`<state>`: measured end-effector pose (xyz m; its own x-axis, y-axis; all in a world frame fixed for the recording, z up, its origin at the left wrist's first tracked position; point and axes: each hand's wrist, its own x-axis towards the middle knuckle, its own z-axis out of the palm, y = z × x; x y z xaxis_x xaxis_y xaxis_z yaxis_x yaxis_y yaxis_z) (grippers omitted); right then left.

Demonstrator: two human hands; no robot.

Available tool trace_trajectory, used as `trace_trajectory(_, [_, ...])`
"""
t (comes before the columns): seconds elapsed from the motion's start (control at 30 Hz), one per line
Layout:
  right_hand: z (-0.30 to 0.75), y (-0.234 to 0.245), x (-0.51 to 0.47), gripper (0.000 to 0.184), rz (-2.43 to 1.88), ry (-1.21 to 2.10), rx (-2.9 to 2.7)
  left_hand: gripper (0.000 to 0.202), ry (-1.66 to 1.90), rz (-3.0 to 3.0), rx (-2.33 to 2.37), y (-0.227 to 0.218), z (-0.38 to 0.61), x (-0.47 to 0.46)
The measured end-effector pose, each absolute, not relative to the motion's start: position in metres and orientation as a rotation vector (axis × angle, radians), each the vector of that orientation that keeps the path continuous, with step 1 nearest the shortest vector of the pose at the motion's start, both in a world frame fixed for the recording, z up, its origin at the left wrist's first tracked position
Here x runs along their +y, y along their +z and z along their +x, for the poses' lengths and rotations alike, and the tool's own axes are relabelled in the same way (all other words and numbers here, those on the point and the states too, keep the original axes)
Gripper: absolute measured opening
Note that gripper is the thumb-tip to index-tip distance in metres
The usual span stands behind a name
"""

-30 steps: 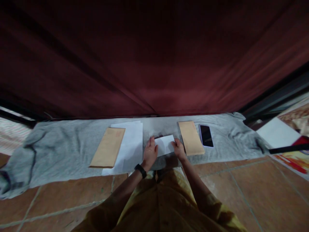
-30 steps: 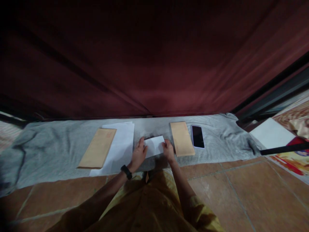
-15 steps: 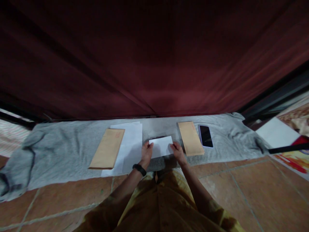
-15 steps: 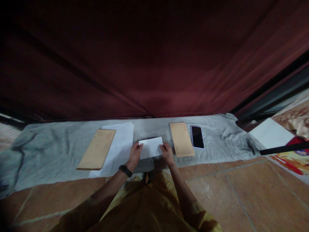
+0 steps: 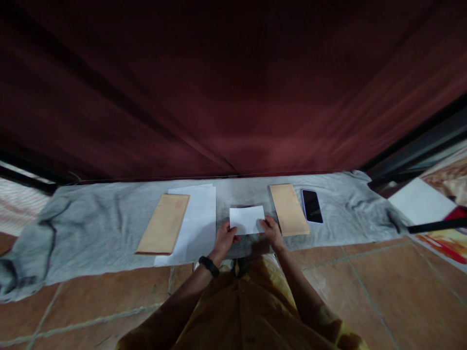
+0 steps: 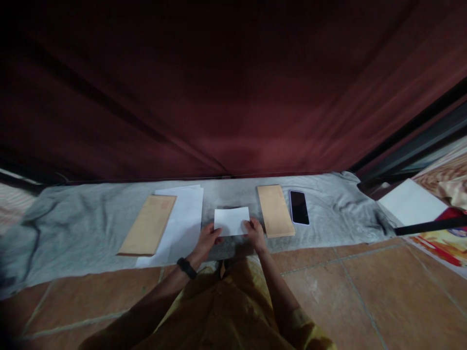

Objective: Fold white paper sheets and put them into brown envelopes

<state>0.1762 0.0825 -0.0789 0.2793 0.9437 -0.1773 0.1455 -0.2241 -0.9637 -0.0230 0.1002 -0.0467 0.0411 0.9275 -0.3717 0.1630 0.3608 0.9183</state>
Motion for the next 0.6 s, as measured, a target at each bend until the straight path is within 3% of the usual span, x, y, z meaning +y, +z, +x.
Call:
trace_trajectory(0.27, [0.178, -0.077, 0.075, 0.041, -1.538, 1.202, -0.964, 0.013, 0.903, 1.314, 1.614, -0.03, -0.063, 0.115])
trace_trajectory(0.37, [0.177, -0.079, 0.073, 0.041, -1.554, 1.193, -0.969, 0.025, 0.999, 1.402, 1.818, -0.018, -0.119, 0.133])
trace_trajectory(0.5, [0.176, -0.08, 0.071, 0.036, -1.593, 1.143, -1.009, 0.041, 0.813, 1.621, 2.451, -0.004, -0.207, 0.146])
trace_trajectory(0.6, [0.175, -0.08, 0.07, 0.035, -1.608, 1.115, -1.053, 0.043, 0.775, 1.575, 2.533, 0.001, -0.25, 0.142])
